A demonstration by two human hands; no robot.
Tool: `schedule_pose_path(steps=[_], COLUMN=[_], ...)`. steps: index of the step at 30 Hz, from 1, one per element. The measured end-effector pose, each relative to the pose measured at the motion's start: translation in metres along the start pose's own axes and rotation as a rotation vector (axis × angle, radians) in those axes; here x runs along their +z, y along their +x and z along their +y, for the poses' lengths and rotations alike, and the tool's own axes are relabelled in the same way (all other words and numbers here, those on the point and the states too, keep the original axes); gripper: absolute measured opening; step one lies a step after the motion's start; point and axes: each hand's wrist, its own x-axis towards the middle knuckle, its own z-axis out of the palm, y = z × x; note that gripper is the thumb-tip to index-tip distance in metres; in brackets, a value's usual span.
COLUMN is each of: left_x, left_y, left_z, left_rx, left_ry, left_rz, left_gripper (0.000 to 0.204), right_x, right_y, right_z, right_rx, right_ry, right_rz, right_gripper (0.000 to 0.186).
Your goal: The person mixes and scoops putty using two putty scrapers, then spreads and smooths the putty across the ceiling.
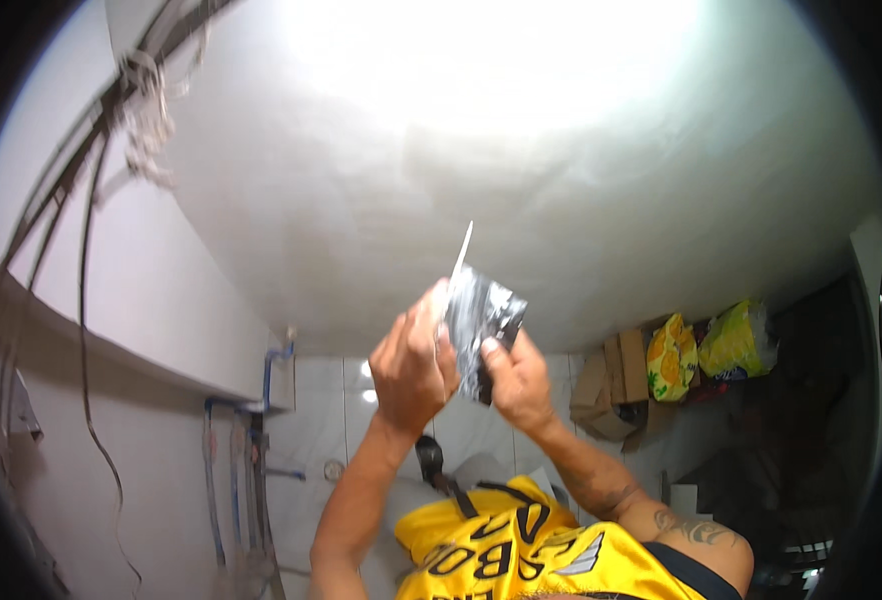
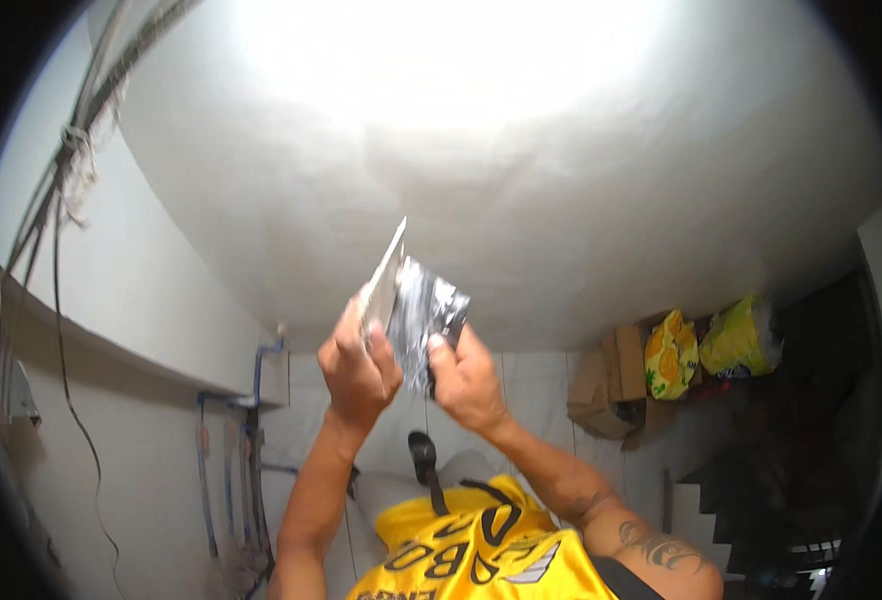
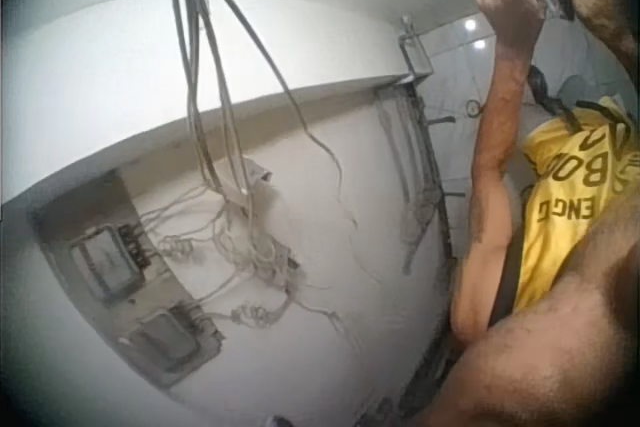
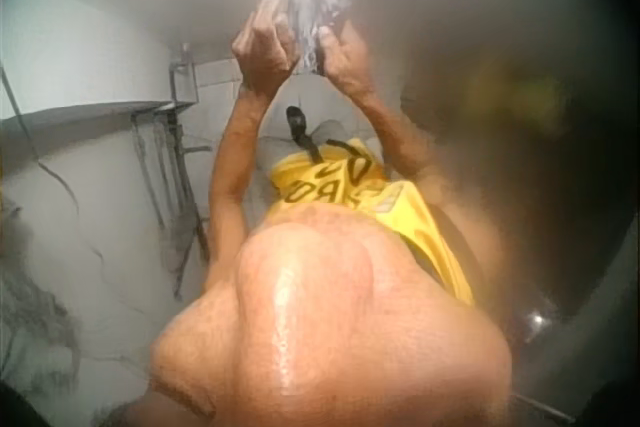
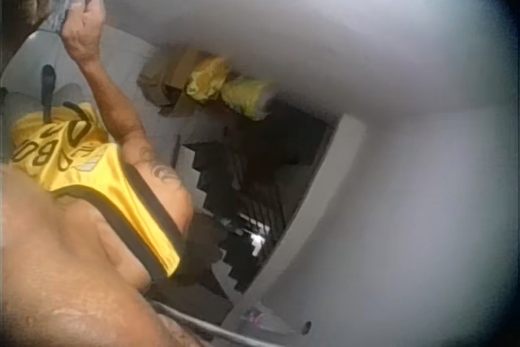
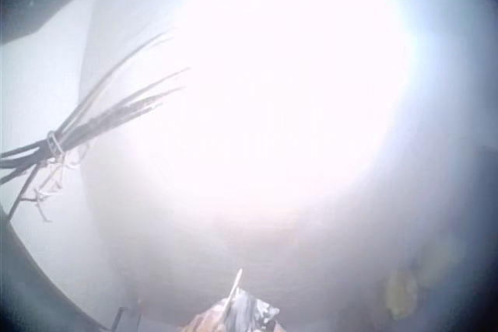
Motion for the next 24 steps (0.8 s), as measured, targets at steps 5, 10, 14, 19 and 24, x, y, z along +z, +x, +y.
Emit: schedule_pose_path(steps=[5,10,14,19,24], left_x=[-0.014,-0.018,-0.033,-0.037,-0.025], left_y=[-0.006,-0.024,-0.018,-0.017,-0.043], left_z=[0.000,0.001,0.016,0.020,-0.005], left_rx=[-0.022,-0.229,-0.694,-0.995,-1.045], left_ry=[0.038,0.144,-0.037,-0.368,-0.476], left_rz=[-0.082,-0.182,-0.211,-0.130,-0.150], left_gripper=[0.035,0.034,0.031,0.035,0.034], right_x=[0.008,-0.006,-0.027,-0.047,-0.063], right_y=[0.017,0.043,0.091,0.143,0.243], right_z=[-0.015,-0.011,-0.035,-0.128,-0.157], right_rx=[-0.122,0.202,0.290,-0.369,-1.409], right_ry=[-0.002,0.299,0.699,-0.334,-1.458], right_rz=[-0.020,-0.037,-0.095,0.120,0.405], right_gripper=[0.029,0.030,0.030,0.021,0.028])
